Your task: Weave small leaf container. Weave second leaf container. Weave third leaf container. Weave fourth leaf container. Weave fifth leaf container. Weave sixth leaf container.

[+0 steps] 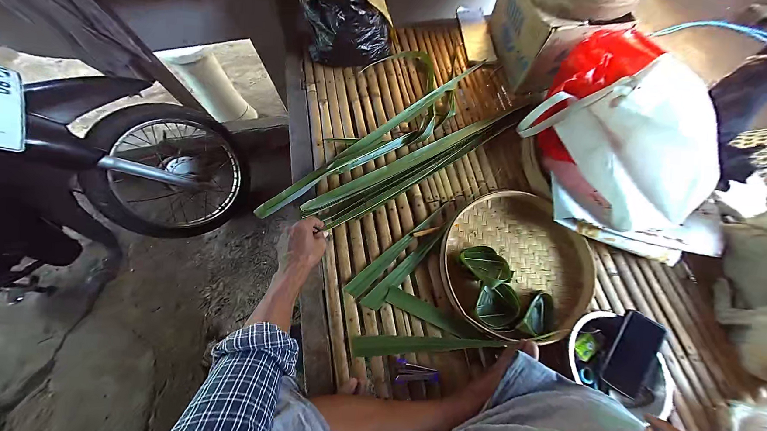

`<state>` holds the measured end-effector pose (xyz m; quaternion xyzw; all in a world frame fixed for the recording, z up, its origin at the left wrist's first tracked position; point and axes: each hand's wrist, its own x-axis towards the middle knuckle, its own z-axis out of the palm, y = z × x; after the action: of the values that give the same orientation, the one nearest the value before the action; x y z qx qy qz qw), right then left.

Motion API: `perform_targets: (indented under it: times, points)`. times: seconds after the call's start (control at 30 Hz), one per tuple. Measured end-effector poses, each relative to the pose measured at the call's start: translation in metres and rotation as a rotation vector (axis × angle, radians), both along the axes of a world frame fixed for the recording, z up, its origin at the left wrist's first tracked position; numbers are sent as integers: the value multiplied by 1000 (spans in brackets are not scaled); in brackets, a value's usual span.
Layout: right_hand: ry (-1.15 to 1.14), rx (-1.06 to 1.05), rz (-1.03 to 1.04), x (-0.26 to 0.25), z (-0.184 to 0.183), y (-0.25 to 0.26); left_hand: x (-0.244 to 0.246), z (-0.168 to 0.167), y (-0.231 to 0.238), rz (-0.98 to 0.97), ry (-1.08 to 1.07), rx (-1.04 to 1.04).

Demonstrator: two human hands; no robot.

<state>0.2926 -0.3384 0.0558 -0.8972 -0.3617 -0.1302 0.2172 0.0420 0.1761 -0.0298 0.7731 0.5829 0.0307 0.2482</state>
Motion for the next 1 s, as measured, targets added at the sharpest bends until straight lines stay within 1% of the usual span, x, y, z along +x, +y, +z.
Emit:
perform_targets:
  times: [0.07,0.13,0.2,0.23,0.27,0.3,0.37,0.4,0.47,0.53,0.6,0.63,0.67,0.73,0.8,0.83,0.87,0.9,0.93,1.0]
  points:
    - [-14,2,-14,-3,-1,-2,12,22,-12,21,-119,-52]
    - [-29,22,-9,-3,-2,-4,20,44,-27,88,-332,-167]
    - [-70,32,-2,-5,0,-6,22,68,-51,226,-660,-428]
    - [-85,40,-5,-7,1,-6,22,80,-64,287,-787,-557]
    - [-93,54,-5,-8,1,-6,20,90,-79,312,-864,-650]
    - [-87,69,-8,-9,0,-8,16,97,-96,291,-908,-719]
    - [-96,89,-23,-10,-3,-9,6,100,-138,195,-975,-828]
    - [-102,88,-32,-10,-3,-10,1,97,-160,158,-1010,-899]
    - [-109,84,-32,-14,-2,-8,-11,80,-203,125,-1073,-1042]
    - [-60,118,3,-24,6,1,-18,60,-239,116,-1113,-1120]
    - [100,178,65,-45,13,20,-20,45,-264,3,-1125,-1191]
    - [239,210,81,-59,13,33,-20,40,-272,-86,-1115,-1226]
    - [440,238,71,-75,11,47,-21,37,-277,-186,-1097,-1266]
    - [916,317,-4,-100,3,75,-21,34,-281,-370,-1085,-1326]
    - [1372,524,-97,-117,-4,100,-21,32,-280,-490,-1098,-1339]
    - [1548,620,-121,-123,-5,108,-22,30,-278,-537,-1093,-1339]
    - [1645,670,-133,-127,-5,111,-24,29,-278,-579,-1077,-1336]
    - [1660,697,-129,-131,-3,112,-25,29,-279,-619,-1051,-1334]
    - [1609,711,-97,-133,0,113,-24,30,-279,-648,-1018,-1330]
    - [1394,662,34,-134,5,113,-20,31,-281,-699,-956,-1303]
